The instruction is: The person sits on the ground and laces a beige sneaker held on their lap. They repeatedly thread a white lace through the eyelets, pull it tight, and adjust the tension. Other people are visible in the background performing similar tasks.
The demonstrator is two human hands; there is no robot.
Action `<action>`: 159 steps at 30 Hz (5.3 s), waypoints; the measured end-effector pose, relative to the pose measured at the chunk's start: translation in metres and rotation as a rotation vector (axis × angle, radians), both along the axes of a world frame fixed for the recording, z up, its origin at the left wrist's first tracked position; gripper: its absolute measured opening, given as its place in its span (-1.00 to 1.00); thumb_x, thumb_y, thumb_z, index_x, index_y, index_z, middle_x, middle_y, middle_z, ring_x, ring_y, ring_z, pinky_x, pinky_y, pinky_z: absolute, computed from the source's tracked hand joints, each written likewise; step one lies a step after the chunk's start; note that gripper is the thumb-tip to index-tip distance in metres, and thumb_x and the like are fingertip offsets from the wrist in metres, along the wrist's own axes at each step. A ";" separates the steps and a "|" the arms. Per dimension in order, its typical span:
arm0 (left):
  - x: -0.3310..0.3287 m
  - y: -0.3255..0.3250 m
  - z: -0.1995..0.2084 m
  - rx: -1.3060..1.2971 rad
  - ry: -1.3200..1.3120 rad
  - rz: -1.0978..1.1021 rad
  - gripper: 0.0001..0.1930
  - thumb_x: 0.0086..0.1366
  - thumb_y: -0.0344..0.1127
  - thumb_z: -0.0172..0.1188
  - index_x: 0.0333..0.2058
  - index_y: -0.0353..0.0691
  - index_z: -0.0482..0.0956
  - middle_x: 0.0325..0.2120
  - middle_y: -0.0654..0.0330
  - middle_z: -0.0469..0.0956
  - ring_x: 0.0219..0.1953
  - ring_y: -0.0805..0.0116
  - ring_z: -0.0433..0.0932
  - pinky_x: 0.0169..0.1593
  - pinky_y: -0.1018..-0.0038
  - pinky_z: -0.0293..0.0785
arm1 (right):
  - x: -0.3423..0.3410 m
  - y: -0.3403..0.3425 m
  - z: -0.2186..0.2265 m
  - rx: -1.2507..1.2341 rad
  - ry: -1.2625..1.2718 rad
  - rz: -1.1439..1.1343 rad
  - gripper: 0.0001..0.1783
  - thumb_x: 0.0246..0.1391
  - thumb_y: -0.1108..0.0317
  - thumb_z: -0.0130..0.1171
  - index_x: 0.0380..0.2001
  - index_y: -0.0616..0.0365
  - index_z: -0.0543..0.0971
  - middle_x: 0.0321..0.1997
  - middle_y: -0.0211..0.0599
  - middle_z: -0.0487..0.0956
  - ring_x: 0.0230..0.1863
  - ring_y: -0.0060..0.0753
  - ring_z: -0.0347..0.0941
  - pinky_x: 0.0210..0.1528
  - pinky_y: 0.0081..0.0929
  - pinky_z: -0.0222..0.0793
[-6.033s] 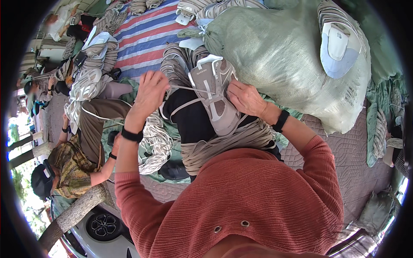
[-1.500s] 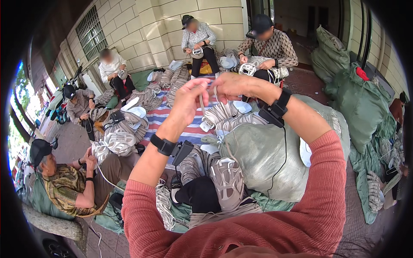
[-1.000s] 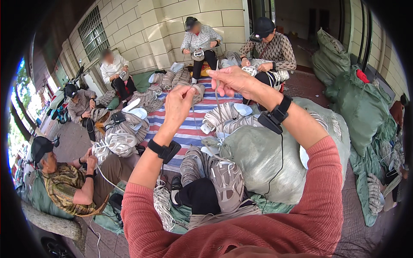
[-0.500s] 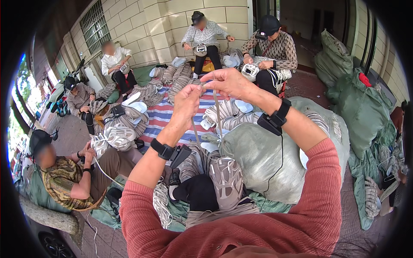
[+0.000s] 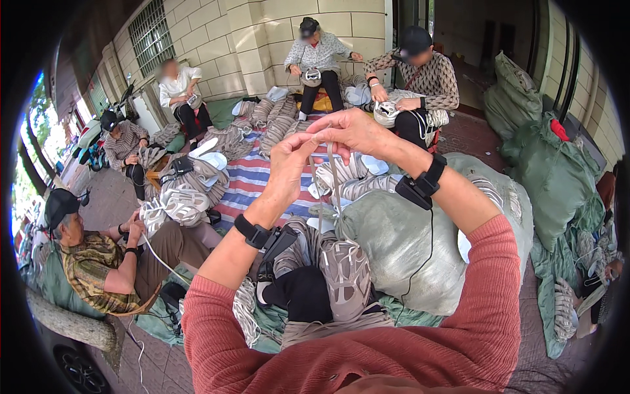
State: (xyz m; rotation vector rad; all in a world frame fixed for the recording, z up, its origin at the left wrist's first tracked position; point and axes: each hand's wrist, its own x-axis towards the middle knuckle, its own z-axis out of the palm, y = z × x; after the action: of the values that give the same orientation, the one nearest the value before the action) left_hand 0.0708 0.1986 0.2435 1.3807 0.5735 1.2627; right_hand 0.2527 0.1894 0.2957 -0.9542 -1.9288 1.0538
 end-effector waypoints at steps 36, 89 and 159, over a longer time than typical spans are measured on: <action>-0.012 0.002 -0.023 -0.242 -0.236 -0.307 -0.77 0.34 -0.30 0.16 -0.15 -0.35 0.52 -0.36 0.17 0.55 -0.31 0.37 0.56 -0.05 0.33 0.58 | -0.015 0.004 -0.015 -0.245 0.064 0.059 -0.29 0.29 -0.25 -0.17 0.17 0.13 0.48 -0.13 -0.39 0.56 -0.17 -0.61 0.41 0.06 -0.51 0.30; 0.017 -0.003 0.033 0.111 -0.144 -0.505 -0.85 0.38 -0.26 0.04 -0.30 -0.21 0.42 -0.57 0.29 0.39 -0.44 0.41 0.40 -0.22 0.45 0.40 | 0.220 0.080 -0.085 -0.325 0.621 -0.634 -0.88 0.05 0.32 0.30 -0.48 -0.05 0.54 -0.60 -0.62 0.46 -0.61 -0.66 0.31 -0.54 -0.59 0.19; -0.034 0.111 -0.060 -0.246 -0.335 -0.274 -0.89 0.32 -0.29 0.10 -0.33 -0.18 0.47 -0.55 0.27 0.45 -0.40 0.31 0.45 -0.14 0.33 0.45 | 0.019 -0.100 -0.305 -0.676 0.180 -0.095 -0.87 0.10 0.29 0.27 -0.32 0.07 0.64 -0.33 -0.56 0.55 -0.24 -0.66 0.41 -0.16 -0.59 0.31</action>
State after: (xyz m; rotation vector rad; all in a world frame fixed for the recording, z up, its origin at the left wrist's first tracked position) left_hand 0.0363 0.3097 0.1834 0.9781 0.2842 1.1263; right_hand 0.2718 0.0893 -0.0091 -1.2377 -1.3735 1.7177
